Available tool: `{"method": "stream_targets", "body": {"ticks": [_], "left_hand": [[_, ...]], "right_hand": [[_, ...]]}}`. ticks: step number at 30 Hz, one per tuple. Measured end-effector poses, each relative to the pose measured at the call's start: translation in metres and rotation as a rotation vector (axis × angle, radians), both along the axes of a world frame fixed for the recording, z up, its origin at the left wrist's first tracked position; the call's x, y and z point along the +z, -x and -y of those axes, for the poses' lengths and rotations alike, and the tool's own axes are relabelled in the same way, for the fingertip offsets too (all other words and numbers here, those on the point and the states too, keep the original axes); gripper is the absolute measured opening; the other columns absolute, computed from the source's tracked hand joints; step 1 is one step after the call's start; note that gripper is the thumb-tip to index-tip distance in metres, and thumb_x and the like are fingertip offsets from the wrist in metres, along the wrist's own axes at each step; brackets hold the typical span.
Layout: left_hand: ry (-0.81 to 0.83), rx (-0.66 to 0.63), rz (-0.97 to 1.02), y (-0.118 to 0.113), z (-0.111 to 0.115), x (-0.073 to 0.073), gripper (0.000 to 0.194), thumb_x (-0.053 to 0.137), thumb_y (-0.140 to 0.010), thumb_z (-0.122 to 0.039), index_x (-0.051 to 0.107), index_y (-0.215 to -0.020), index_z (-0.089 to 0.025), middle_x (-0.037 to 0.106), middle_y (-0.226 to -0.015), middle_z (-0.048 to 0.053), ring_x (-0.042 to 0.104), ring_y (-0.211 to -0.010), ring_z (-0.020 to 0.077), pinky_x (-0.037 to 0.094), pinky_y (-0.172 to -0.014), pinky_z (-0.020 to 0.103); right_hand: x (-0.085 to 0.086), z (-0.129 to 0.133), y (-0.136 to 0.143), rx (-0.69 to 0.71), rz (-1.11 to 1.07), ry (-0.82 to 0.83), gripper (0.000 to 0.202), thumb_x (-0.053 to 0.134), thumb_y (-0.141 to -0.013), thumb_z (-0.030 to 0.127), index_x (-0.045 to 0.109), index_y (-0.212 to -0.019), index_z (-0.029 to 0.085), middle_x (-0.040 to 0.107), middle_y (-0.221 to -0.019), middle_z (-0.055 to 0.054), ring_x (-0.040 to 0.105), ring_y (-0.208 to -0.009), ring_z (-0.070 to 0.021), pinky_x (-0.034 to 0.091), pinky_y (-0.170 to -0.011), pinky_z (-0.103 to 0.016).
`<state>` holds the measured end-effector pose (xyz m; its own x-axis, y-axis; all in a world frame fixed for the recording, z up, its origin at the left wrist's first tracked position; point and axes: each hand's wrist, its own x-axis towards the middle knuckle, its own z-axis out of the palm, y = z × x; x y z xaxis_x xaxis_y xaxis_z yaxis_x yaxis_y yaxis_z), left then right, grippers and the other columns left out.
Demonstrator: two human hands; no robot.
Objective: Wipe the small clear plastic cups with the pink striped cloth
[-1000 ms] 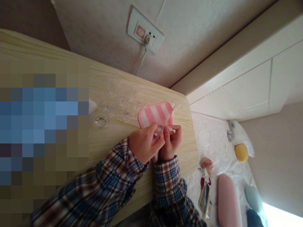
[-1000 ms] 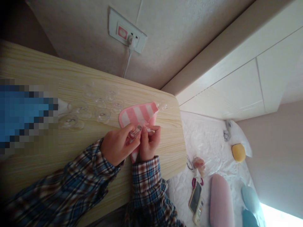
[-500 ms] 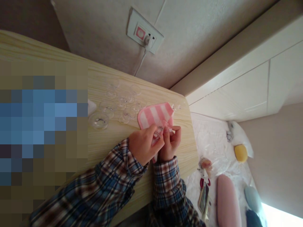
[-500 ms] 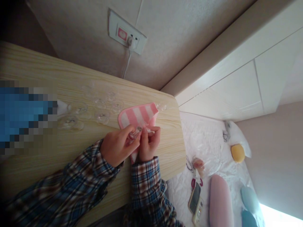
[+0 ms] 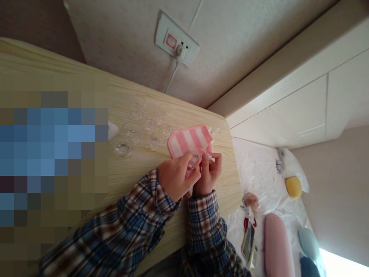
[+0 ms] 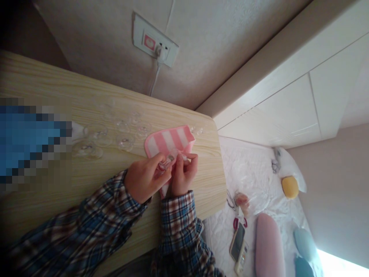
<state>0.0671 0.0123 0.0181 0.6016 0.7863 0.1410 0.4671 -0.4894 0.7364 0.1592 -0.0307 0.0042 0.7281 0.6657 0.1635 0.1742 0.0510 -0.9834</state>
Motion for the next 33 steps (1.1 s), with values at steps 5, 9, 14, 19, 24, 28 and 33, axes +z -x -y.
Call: {"method": "stream_targets", "body": {"ticks": [5,9,14,19,24,28,33], "left_hand": [[0.01,0.011,0.003,-0.0005,0.0004,-0.001,0.019,0.039,-0.08,-0.034,0.049,-0.079,-0.018,0.061,-0.067,0.001,0.058,-0.058,0.0154,0.034,-0.049,0.023],[-0.005,0.009,-0.002,-0.0006,0.0004,-0.0004,0.018,0.04,-0.08,-0.033,0.049,-0.078,-0.018,0.061,-0.066,0.001,0.057,-0.058,0.0155,0.033,-0.048,0.024],[0.009,0.004,-0.006,-0.0003,-0.0002,0.0006,0.018,0.04,-0.08,-0.033,0.049,-0.078,-0.018,0.062,-0.066,0.001,0.058,-0.059,0.0151,0.033,-0.049,0.023],[0.007,0.019,-0.008,-0.0007,0.0,0.0001,0.02,0.039,-0.081,-0.035,0.049,-0.079,-0.018,0.062,-0.066,0.002,0.058,-0.058,0.0154,0.034,-0.049,0.023],[-0.005,0.005,0.002,-0.001,-0.0001,-0.0004,0.017,0.04,-0.08,-0.033,0.049,-0.078,-0.018,0.061,-0.065,0.001,0.058,-0.058,0.0154,0.033,-0.048,0.023],[-0.003,0.005,0.007,-0.0003,-0.0006,-0.0006,0.019,0.038,-0.081,-0.035,0.049,-0.081,-0.018,0.062,-0.067,0.001,0.057,-0.058,0.0153,0.034,-0.049,0.023],[-0.013,0.0,0.0,-0.0003,0.0003,-0.0009,0.018,0.039,-0.081,-0.034,0.048,-0.078,-0.018,0.061,-0.066,0.001,0.057,-0.057,0.0153,0.033,-0.048,0.024]], "right_hand": [[0.0001,0.0,-0.0006,0.019,0.002,-0.009,0.014,0.051,-0.078,0.029,0.04,-0.08,0.02,0.051,-0.053,0.007,0.045,-0.041,-0.0045,0.034,-0.039,-0.014],[-0.0006,-0.0001,-0.001,0.01,-0.011,-0.021,0.015,0.051,-0.079,0.029,0.039,-0.081,0.02,0.051,-0.054,0.007,0.045,-0.041,-0.0047,0.034,-0.039,-0.014],[0.0003,-0.0003,-0.0001,0.003,-0.009,0.007,0.016,0.05,-0.079,0.03,0.038,-0.081,0.02,0.05,-0.054,0.007,0.044,-0.041,-0.0046,0.035,-0.039,-0.015],[0.0026,-0.0001,-0.0002,0.039,0.003,0.036,0.015,0.051,-0.079,0.029,0.039,-0.08,0.02,0.05,-0.053,0.007,0.045,-0.042,-0.0053,0.036,-0.041,-0.016],[0.0033,0.0001,0.0003,-0.004,-0.005,-0.004,0.015,0.05,-0.079,0.029,0.037,-0.08,0.02,0.048,-0.051,0.008,0.043,-0.039,-0.0043,0.034,-0.038,-0.014],[0.0037,0.0005,0.0011,0.072,-0.001,0.01,0.014,0.052,-0.078,0.027,0.04,-0.08,0.02,0.052,-0.054,0.007,0.047,-0.043,-0.0053,0.037,-0.042,-0.016],[0.0007,0.0001,0.0001,-0.008,-0.006,-0.019,0.013,0.05,-0.079,0.028,0.04,-0.08,0.02,0.05,-0.052,0.008,0.045,-0.041,-0.0048,0.035,-0.04,-0.015]]}}
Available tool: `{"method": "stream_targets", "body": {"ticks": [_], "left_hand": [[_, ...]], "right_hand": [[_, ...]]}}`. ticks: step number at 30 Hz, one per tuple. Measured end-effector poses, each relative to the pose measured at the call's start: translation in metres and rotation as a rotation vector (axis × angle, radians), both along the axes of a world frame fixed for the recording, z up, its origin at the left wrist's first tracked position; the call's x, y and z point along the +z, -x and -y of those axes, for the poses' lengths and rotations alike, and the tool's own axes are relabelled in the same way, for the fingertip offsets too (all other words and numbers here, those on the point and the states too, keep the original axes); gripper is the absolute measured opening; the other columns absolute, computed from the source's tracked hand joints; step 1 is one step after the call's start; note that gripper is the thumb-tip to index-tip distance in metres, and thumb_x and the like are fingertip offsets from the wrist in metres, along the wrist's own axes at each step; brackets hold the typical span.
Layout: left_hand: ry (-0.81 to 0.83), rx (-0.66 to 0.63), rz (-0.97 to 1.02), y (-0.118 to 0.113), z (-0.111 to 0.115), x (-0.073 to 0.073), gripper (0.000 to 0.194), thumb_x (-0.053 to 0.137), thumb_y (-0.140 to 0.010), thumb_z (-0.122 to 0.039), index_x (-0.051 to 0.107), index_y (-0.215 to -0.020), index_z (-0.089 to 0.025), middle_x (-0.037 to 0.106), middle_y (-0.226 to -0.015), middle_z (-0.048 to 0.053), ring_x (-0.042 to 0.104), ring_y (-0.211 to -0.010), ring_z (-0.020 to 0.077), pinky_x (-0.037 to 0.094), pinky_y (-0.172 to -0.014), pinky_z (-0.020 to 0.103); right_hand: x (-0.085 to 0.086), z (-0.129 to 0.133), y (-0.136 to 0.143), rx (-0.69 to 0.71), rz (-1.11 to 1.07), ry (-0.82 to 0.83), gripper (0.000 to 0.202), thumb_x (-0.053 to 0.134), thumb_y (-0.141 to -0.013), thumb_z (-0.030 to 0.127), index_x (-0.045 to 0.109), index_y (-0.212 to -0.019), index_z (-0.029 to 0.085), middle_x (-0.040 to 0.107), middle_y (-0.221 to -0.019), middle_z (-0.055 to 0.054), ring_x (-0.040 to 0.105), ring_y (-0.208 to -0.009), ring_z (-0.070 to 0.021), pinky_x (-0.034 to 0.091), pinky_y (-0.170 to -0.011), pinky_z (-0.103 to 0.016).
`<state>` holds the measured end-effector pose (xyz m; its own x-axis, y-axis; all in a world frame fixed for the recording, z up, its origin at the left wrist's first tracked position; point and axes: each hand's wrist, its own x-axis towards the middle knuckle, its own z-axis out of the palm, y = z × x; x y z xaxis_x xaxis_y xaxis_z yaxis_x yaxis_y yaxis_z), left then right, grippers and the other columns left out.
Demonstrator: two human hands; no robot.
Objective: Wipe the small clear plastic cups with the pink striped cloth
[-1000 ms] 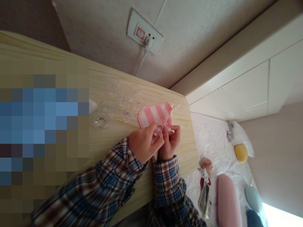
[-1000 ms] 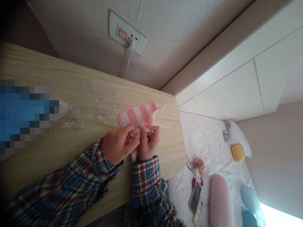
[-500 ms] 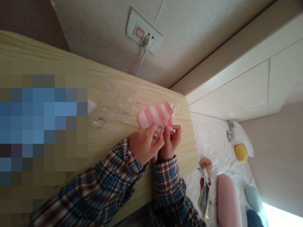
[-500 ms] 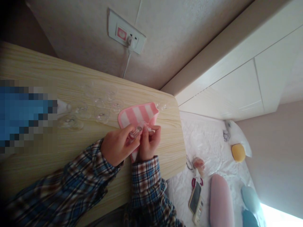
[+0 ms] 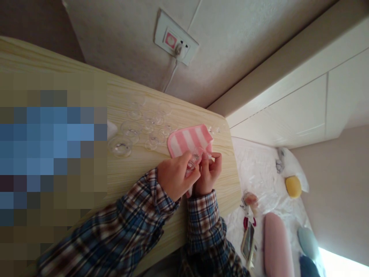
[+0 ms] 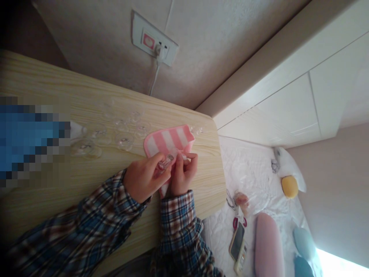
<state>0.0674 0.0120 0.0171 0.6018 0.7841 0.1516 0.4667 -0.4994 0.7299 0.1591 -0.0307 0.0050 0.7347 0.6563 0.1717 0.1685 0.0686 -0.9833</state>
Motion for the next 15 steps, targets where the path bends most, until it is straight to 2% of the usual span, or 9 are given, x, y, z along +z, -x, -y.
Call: {"method": "stream_targets", "body": {"ticks": [4,9,15], "left_hand": [[0.004,0.022,0.005,-0.0003,0.0001,-0.0001,0.019,0.038,-0.081,-0.035,0.048,-0.079,-0.019,0.062,-0.067,0.001,0.057,-0.057,0.0152,0.033,-0.048,0.024],[-0.003,0.002,0.009,-0.0003,-0.0003,-0.0001,0.017,0.04,-0.08,-0.033,0.048,-0.078,-0.019,0.061,-0.064,0.0,0.057,-0.056,0.0152,0.031,-0.048,0.024],[0.017,0.01,0.016,-0.0001,-0.0002,-0.0013,0.018,0.039,-0.081,-0.035,0.047,-0.078,-0.019,0.061,-0.066,0.0,0.057,-0.058,0.015,0.033,-0.05,0.023]], "right_hand": [[-0.0006,0.0002,0.0001,0.054,0.008,0.003,0.012,0.052,-0.079,0.026,0.042,-0.08,0.02,0.052,-0.053,0.007,0.046,-0.042,-0.0049,0.035,-0.041,-0.015],[-0.0005,0.0003,-0.0006,0.019,-0.032,-0.022,0.013,0.051,-0.079,0.026,0.04,-0.08,0.02,0.05,-0.052,0.008,0.044,-0.04,-0.0043,0.034,-0.039,-0.014],[-0.0021,0.0006,-0.0008,0.043,-0.024,-0.02,0.012,0.051,-0.079,0.025,0.041,-0.08,0.02,0.051,-0.053,0.007,0.045,-0.042,-0.0046,0.035,-0.04,-0.014]]}}
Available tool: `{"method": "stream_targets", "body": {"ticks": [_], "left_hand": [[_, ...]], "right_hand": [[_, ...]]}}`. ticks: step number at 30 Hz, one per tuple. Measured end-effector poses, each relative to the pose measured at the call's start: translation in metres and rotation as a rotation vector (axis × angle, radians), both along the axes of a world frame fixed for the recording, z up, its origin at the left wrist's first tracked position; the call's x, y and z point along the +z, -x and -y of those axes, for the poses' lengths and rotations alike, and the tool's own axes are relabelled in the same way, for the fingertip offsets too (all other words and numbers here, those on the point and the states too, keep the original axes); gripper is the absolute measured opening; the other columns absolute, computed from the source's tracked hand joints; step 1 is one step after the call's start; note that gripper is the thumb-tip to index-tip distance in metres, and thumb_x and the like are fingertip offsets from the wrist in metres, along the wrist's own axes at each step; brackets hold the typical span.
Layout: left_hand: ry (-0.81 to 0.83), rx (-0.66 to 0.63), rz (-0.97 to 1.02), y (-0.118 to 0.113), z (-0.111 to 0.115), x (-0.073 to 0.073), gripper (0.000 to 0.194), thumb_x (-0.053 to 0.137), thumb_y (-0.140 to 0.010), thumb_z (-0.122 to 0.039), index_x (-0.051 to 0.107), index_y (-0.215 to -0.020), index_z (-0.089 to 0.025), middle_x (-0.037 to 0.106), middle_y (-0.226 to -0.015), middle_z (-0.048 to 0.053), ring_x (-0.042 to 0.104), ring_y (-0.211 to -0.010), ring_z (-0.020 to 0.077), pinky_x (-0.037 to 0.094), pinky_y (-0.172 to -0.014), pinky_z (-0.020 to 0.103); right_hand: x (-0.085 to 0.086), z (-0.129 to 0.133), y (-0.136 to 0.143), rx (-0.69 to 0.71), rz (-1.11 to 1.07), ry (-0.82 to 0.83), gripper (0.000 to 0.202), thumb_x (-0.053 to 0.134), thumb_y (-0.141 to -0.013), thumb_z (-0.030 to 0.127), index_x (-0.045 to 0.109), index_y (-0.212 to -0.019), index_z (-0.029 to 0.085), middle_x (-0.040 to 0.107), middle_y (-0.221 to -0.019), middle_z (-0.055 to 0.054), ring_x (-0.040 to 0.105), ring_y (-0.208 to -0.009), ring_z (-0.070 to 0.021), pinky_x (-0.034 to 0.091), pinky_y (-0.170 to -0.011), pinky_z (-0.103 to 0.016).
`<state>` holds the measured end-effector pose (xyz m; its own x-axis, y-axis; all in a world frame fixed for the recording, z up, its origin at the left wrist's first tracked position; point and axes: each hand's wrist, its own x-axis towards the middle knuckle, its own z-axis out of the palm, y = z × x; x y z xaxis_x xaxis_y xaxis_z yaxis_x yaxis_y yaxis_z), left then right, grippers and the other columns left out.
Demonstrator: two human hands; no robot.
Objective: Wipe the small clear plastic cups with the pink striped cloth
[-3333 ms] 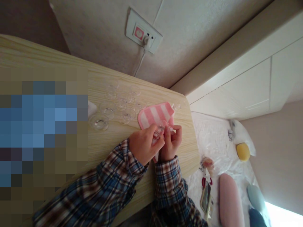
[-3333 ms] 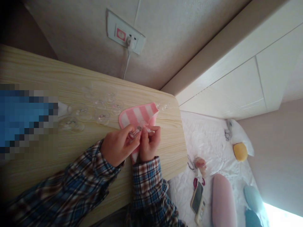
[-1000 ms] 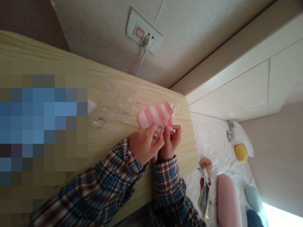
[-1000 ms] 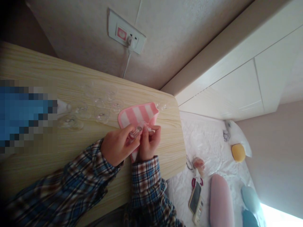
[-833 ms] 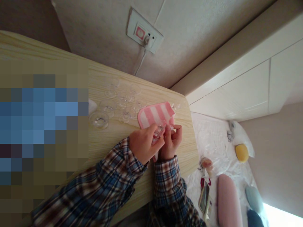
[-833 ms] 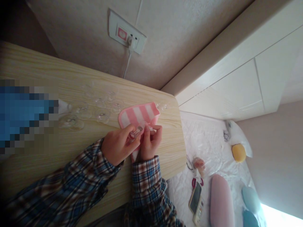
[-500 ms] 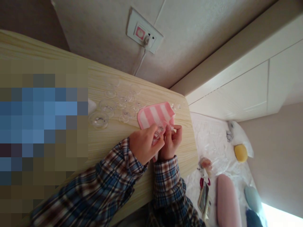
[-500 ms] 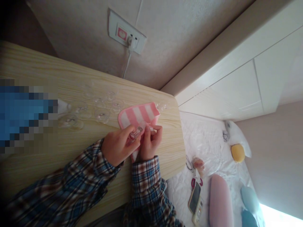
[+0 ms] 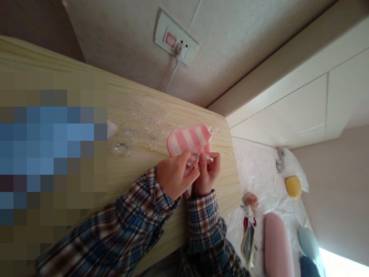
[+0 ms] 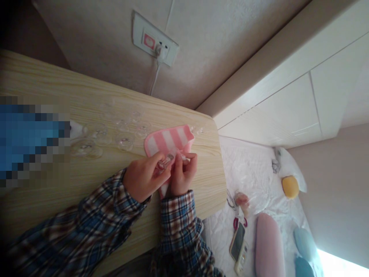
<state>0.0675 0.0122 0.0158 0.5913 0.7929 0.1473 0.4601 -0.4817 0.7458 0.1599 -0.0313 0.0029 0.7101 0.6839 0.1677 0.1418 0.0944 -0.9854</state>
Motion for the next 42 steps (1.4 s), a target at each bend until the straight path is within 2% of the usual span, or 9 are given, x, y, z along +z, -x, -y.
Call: {"method": "stream_targets", "body": {"ticks": [6,10,14,18,24,35,42], "left_hand": [[-0.014,0.004,0.009,0.0,0.0001,0.0005,0.018,0.039,-0.081,-0.035,0.047,-0.078,-0.019,0.061,-0.065,0.0,0.057,-0.057,0.0151,0.032,-0.048,0.024],[-0.023,-0.006,-0.002,-0.0002,0.0008,0.0003,0.015,0.041,-0.079,-0.033,0.047,-0.078,-0.019,0.06,-0.064,0.0,0.057,-0.057,0.0152,0.031,-0.048,0.024],[-0.021,0.003,-0.005,-0.0002,0.0009,0.0,0.018,0.039,-0.08,-0.035,0.047,-0.078,-0.019,0.06,-0.064,0.0,0.057,-0.057,0.0153,0.032,-0.048,0.023],[-0.021,-0.027,0.002,0.0003,0.0009,0.0007,0.016,0.04,-0.08,-0.033,0.046,-0.077,-0.019,0.06,-0.064,0.0,0.056,-0.056,0.0148,0.032,-0.048,0.023],[-0.034,0.0,-0.005,0.0005,0.0005,0.0012,0.016,0.04,-0.08,-0.033,0.046,-0.076,-0.019,0.06,-0.063,0.0,0.057,-0.056,0.0156,0.031,-0.047,0.023],[0.004,-0.019,-0.042,0.0005,-0.0013,-0.0002,0.016,0.041,-0.079,-0.034,0.046,-0.078,-0.019,0.061,-0.066,0.001,0.058,-0.059,0.0161,0.034,-0.05,0.022],[-0.014,-0.031,-0.054,0.0009,-0.0016,0.0003,0.016,0.04,-0.079,-0.033,0.046,-0.079,-0.018,0.061,-0.067,0.002,0.058,-0.06,0.0162,0.034,-0.051,0.023]], "right_hand": [[0.0,-0.0005,-0.0009,0.014,-0.006,0.0,0.012,0.051,-0.079,0.025,0.04,-0.081,0.02,0.051,-0.054,0.007,0.045,-0.042,-0.0047,0.035,-0.041,-0.015],[0.0001,-0.0001,-0.0016,-0.032,-0.003,0.001,0.012,0.05,-0.08,0.026,0.039,-0.081,0.02,0.05,-0.053,0.008,0.043,-0.041,-0.0042,0.033,-0.039,-0.014],[0.0007,-0.0004,-0.0009,0.008,0.013,0.018,0.013,0.051,-0.079,0.027,0.04,-0.08,0.02,0.048,-0.051,0.008,0.044,-0.041,-0.0044,0.034,-0.04,-0.014],[0.0012,-0.001,-0.0005,-0.032,-0.003,0.012,0.014,0.05,-0.079,0.028,0.038,-0.081,0.02,0.048,-0.052,0.008,0.041,-0.039,-0.0038,0.032,-0.038,-0.014],[0.0013,-0.0019,-0.0021,-0.034,-0.022,0.01,0.014,0.05,-0.079,0.027,0.038,-0.08,0.02,0.049,-0.053,0.008,0.042,-0.04,-0.0037,0.032,-0.039,-0.014],[0.001,-0.0033,-0.0054,-0.009,-0.116,0.022,0.014,0.049,-0.079,0.03,0.037,-0.079,0.021,0.04,-0.046,0.011,0.031,-0.034,-0.0026,0.024,-0.033,-0.012],[0.0009,-0.0032,-0.0089,-0.015,-0.11,0.052,0.016,0.048,-0.08,0.033,0.037,-0.081,0.021,0.04,-0.047,0.011,0.032,-0.035,-0.0028,0.025,-0.033,-0.012]]}}
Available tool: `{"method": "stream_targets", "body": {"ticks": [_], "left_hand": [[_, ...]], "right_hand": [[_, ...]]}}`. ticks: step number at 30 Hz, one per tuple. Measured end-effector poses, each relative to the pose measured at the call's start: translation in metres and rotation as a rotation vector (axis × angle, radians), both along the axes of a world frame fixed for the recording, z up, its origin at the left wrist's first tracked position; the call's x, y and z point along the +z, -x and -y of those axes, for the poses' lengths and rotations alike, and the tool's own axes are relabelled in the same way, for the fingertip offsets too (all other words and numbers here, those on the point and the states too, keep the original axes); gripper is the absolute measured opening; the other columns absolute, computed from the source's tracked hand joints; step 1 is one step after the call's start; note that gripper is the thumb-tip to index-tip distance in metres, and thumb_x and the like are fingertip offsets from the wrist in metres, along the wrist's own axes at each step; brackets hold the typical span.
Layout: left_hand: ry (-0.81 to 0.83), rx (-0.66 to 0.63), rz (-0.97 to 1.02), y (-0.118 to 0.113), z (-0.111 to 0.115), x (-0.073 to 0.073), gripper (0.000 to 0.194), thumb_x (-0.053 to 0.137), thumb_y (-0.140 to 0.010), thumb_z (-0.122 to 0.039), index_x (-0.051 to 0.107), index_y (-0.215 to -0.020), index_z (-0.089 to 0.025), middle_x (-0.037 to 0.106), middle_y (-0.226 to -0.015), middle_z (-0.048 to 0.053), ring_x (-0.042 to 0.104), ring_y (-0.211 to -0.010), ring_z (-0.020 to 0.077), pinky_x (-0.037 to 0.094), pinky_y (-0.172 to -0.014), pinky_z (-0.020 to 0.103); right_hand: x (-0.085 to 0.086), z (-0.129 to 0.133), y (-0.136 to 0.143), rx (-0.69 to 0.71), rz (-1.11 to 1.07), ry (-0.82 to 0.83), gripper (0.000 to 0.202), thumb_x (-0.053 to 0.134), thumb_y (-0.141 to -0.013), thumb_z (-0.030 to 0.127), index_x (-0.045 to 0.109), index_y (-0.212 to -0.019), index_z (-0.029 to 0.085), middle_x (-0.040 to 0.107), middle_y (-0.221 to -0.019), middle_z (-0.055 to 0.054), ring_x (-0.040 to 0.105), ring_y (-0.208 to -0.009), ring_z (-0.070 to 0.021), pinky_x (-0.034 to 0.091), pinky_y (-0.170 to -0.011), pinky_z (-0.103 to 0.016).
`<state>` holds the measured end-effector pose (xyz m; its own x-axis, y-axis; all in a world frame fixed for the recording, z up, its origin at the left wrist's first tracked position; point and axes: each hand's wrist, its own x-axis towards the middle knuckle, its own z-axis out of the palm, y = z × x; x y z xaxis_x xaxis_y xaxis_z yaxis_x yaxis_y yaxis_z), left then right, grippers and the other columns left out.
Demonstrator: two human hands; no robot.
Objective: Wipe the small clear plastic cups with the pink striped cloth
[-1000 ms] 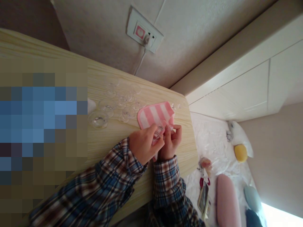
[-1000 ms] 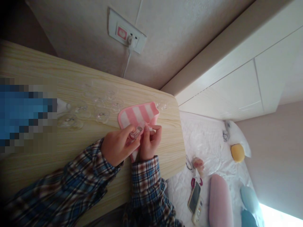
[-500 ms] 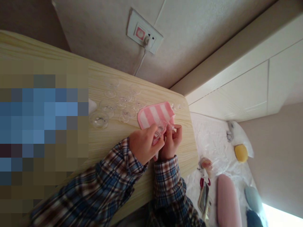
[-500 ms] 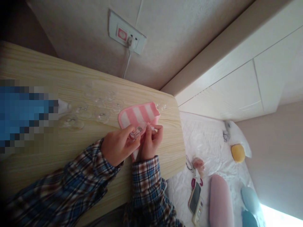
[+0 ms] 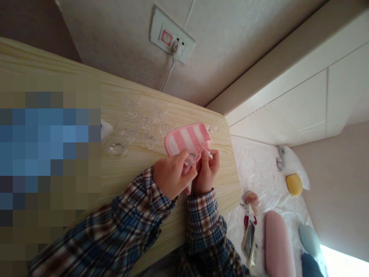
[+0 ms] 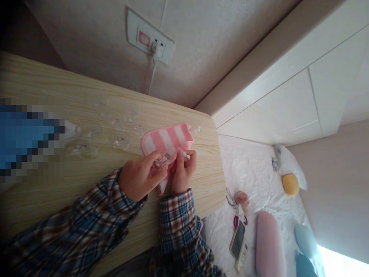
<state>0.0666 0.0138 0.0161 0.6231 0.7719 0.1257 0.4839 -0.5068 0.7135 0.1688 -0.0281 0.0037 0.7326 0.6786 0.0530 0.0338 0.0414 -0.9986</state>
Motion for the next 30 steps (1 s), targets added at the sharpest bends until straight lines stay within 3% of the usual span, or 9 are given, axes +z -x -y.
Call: {"method": "stream_targets", "body": {"ticks": [6,12,30], "left_hand": [[0.012,-0.008,0.006,0.0009,-0.0005,0.0015,0.017,0.04,-0.079,-0.033,0.048,-0.078,-0.018,0.062,-0.066,0.002,0.058,-0.058,0.015,0.034,-0.049,0.022],[0.012,0.011,0.017,0.0005,-0.0003,0.0021,0.018,0.04,-0.08,-0.034,0.047,-0.078,-0.018,0.061,-0.065,0.001,0.057,-0.058,0.0154,0.034,-0.05,0.023],[0.01,0.024,0.023,0.0005,-0.0001,0.0019,0.019,0.04,-0.08,-0.035,0.049,-0.078,-0.018,0.061,-0.066,0.002,0.057,-0.058,0.0152,0.034,-0.05,0.023]], "right_hand": [[-0.0006,0.0004,0.0017,-0.027,0.039,0.023,0.017,0.048,-0.08,0.034,0.037,-0.08,0.022,0.041,-0.047,0.011,0.034,-0.034,-0.0028,0.026,-0.034,-0.012],[-0.0001,0.0027,0.0079,-0.001,0.113,0.012,0.016,0.05,-0.079,0.031,0.04,-0.082,0.02,0.051,-0.055,0.007,0.046,-0.043,-0.0049,0.036,-0.042,-0.016],[0.0001,0.0026,0.0078,0.01,0.116,0.022,0.015,0.051,-0.079,0.03,0.04,-0.082,0.02,0.05,-0.054,0.007,0.044,-0.042,-0.0049,0.033,-0.04,-0.015]]}}
